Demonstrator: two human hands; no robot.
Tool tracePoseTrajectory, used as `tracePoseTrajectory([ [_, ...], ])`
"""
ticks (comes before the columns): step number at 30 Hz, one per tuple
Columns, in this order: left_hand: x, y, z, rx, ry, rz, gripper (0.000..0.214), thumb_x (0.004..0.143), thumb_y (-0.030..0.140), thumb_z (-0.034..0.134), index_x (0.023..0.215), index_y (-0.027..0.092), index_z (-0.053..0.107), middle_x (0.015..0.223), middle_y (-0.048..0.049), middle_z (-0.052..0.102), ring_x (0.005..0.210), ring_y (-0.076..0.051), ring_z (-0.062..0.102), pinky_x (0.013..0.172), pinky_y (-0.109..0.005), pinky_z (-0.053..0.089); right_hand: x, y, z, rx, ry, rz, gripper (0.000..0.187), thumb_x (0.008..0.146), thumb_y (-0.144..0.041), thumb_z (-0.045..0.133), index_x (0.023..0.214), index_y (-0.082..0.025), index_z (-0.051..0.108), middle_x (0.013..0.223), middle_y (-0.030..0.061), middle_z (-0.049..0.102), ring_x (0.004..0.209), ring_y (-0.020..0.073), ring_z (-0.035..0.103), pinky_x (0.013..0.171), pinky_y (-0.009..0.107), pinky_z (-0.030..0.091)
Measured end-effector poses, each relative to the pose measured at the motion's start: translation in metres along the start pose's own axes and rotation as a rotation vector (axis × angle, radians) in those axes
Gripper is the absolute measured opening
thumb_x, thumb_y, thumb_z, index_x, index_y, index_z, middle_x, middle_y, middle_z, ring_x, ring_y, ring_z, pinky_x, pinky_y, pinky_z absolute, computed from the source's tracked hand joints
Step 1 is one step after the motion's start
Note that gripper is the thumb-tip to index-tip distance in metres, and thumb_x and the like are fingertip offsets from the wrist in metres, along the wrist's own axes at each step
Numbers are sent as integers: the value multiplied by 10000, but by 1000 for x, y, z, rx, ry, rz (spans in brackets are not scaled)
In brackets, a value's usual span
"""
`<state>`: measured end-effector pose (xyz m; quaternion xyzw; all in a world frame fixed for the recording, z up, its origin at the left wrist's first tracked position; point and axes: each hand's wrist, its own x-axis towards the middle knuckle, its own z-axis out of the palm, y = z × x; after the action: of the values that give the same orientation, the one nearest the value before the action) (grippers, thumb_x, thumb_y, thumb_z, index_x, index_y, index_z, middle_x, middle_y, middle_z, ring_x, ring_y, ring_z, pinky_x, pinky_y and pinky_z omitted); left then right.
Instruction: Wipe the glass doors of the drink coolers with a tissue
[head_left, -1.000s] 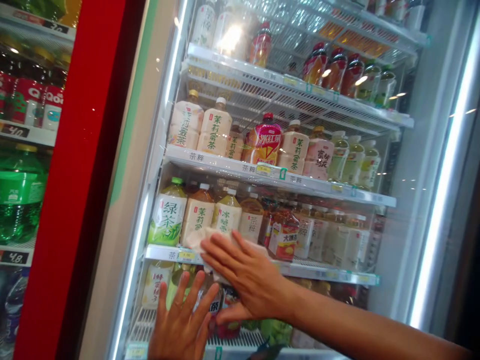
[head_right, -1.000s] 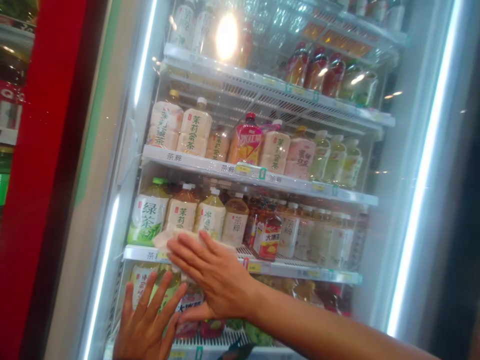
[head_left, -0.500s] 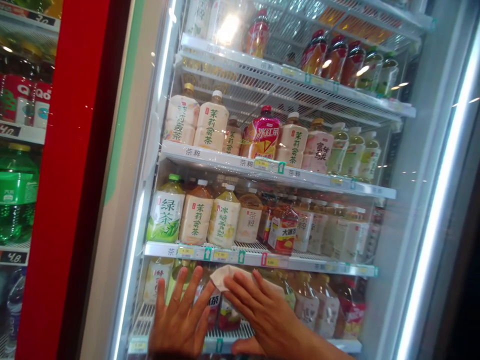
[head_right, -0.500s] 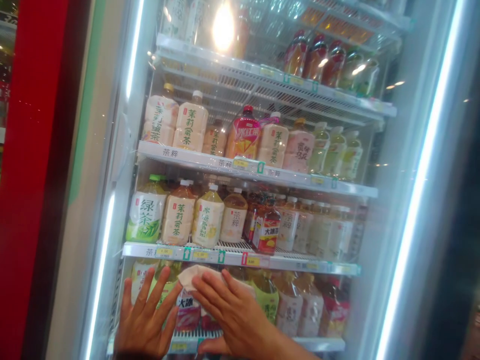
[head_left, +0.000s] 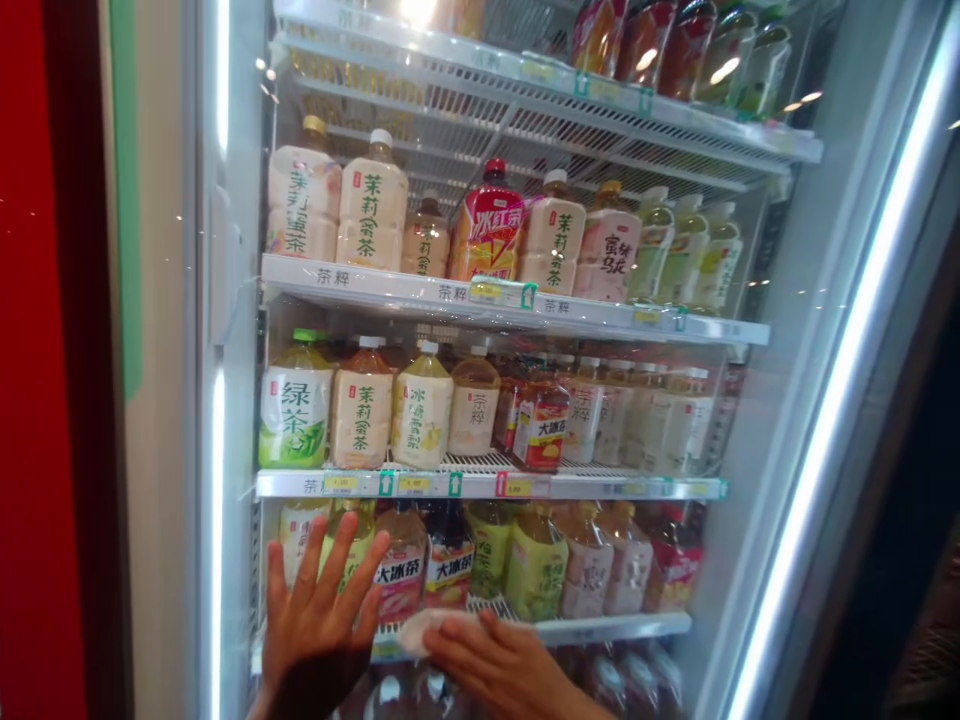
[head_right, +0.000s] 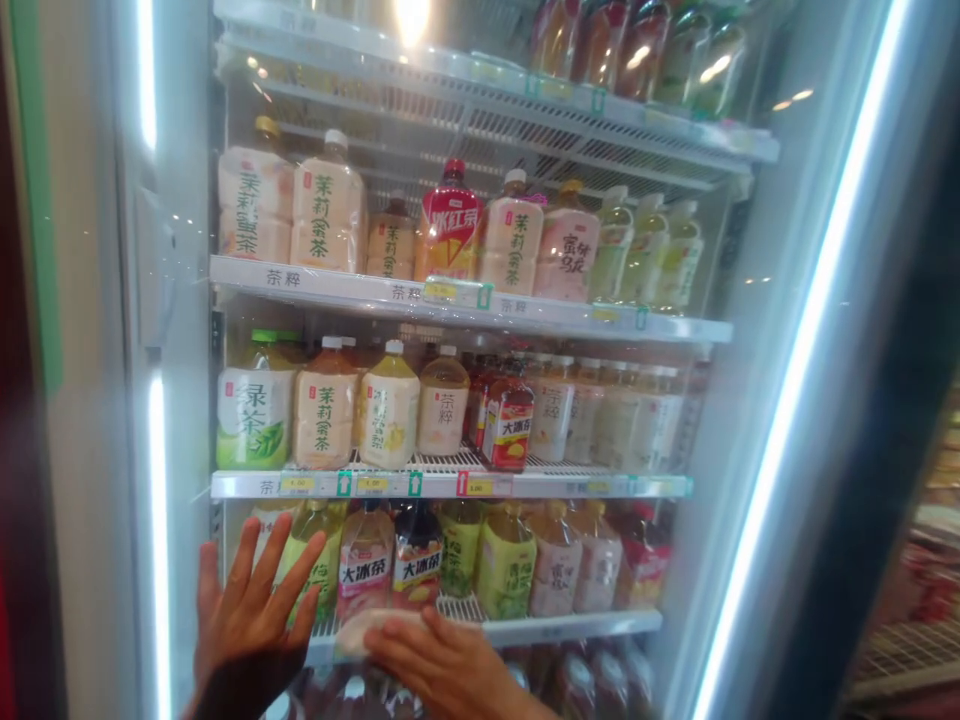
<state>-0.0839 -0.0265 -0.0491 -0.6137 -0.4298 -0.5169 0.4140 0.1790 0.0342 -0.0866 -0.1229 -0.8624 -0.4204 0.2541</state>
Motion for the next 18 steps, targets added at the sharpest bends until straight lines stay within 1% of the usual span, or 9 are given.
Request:
tracePoseTrajectory([
  [1, 0, -1, 0, -2, -13, -5, 630, 965, 312, 616, 1551, 368, 392, 1669, 28, 295, 1597, -218, 206, 1321, -578, 60, 2, 12, -6, -54, 41, 49, 725, 986, -715, 391, 1577, -296, 409, 1708, -97, 209, 1617, 145, 45, 1330, 338, -12],
  [3, 0, -2, -1, -1, -35, -8, 650, 970, 335, 610, 1565, 387, 353, 1683, 46, 259, 1605, -212, 173, 1321, -578, 29, 10, 37, -19, -176, 165, 218, 893, 979, -730, 373, 1632, -132, 256, 1722, 77, 156, 1617, 282, 83, 1324, 506, 6],
  [5, 0, -4, -2, 2, -47, 6, 659, 974, 345, 601, 1574, 390, 333, 1695, 49, 235, 1611, -216, 147, 1319, -580, 7, 9, 46, -27, -219, 231, 413, 956, 987, -712, 353, 1644, -61, 109, 1721, 151, 77, 1611, 336, 56, 1308, 563, 11],
  [7, 1, -8, -3, 5, -56, 40, 661, 970, 336, 595, 1578, 373, 338, 1703, 27, 229, 1612, -240, 141, 1312, -591, 3, -5, 32, -23, -185, 223, 405, 934, 983, -692, 379, 1643, -70, 156, 1721, 135, 101, 1612, 324, 76, 1314, 547, 27],
  [10, 0, -11, -5, 22, -58, 74, 677, 955, 292, 597, 1584, 340, 348, 1714, -11, 218, 1614, -270, 121, 1303, -597, -8, -35, 3, -10, -122, 158, 191, 768, 948, -686, 461, 1552, -213, 462, 1705, 1, 231, 1612, 237, 138, 1334, 445, 43],
  [12, 0, -8, -6, 22, -55, 74, 694, 952, 269, 589, 1592, 346, 329, 1727, -9, 184, 1619, -275, 81, 1296, -599, -32, -47, 7, -9, -139, 149, 166, 727, 949, -682, 464, 1526, -241, 501, 1702, -19, 240, 1611, 220, 146, 1335, 434, 39],
  [14, 1, 2, -3, 1, -56, 98, 698, 957, 280, 578, 1596, 369, 311, 1735, 5, 152, 1622, -281, 39, 1289, -607, -61, -47, 31, -17, -191, 193, 319, 828, 971, -684, 420, 1609, -160, 344, 1718, 63, 177, 1613, 265, 128, 1327, 496, 42],
  [16, 4, 20, 3, -16, -62, 159, 700, 954, 312, 586, 1596, 376, 313, 1738, 11, 147, 1623, -289, 25, 1290, -605, -74, -42, 55, -26, -217, 258, 548, 899, 999, -665, 348, 1651, -84, 136, 1727, 143, 95, 1614, 317, 80, 1307, 571, 56],
  [18, 7, 44, 12, -23, -67, 226, 708, 948, 343, 600, 1597, 367, 317, 1736, 10, 155, 1624, -282, 27, 1300, -584, -65, -42, 62, -28, -211, 292, 696, 895, 1014, -641, 287, 1652, -63, 44, 1733, 167, 38, 1612, 340, 38, 1295, 602, 62],
])
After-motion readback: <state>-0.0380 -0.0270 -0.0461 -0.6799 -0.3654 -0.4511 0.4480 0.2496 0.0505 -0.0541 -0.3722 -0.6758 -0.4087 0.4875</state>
